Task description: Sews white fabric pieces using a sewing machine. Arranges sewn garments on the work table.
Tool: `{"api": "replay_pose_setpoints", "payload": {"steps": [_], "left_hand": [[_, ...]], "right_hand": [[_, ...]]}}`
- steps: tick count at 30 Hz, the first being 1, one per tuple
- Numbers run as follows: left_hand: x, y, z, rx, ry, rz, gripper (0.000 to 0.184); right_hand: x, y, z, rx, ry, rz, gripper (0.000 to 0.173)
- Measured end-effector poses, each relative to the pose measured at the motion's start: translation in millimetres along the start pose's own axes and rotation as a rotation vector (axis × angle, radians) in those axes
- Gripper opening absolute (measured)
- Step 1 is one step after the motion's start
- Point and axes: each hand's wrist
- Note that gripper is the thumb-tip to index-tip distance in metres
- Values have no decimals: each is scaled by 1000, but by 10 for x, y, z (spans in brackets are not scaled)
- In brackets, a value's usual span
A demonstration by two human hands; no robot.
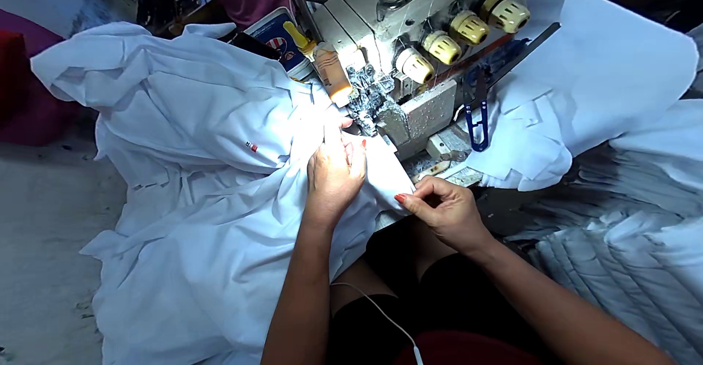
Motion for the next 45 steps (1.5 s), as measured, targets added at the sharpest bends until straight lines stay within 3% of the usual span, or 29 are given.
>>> {"api": "replay_pose_setpoints", "payload": {"steps": [4, 6, 8, 11, 12, 14, 17, 20, 23, 26, 39, 45], "left_hand": [[35, 43, -13, 19, 8, 40, 46], [57, 88, -26, 8, 32, 45, 46], [82, 155, -36, -22, 61, 48, 47], [81, 205, -35, -58, 101, 47, 48], [74, 175, -31, -29, 147, 64, 45], [93, 32, 37, 34, 264, 129, 40], [260, -428, 240, 265, 288, 275, 30], [497, -791, 258, 431, 205, 237, 33], [598, -795, 40, 483, 273, 340, 23], [469, -742, -11, 513, 310, 306, 20], [69, -323, -26, 425, 444, 104, 30], [-2, -120, -130, 253, 399, 21, 37]], "right_hand": [[9, 23, -34, 122, -23, -29, 23], [14, 55, -29, 77, -78, -29, 13], [25, 93, -28, 36, -98, -35, 15], [45, 121, -36, 127, -49, -47, 10], [49, 108, -52, 171, -27, -57, 7], [32, 58, -75, 196, -1, -94, 21], [-23, -4, -150, 143, -19, -110, 34], [-38, -44, -301, 70, 26, -83, 34], [22, -91, -445, 57, 52, -38, 34], [80, -127, -432, 103, 86, -5, 34], [334, 435, -265, 130, 119, 101, 29], [371, 245, -179, 97, 160, 110, 21]]}}
Point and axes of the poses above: each hand's wrist, its own y-axis towards the middle knuckle, its own x-axis out of the palm, z = x × y, and after that the axes turned 5 degrees about -y, right-handed
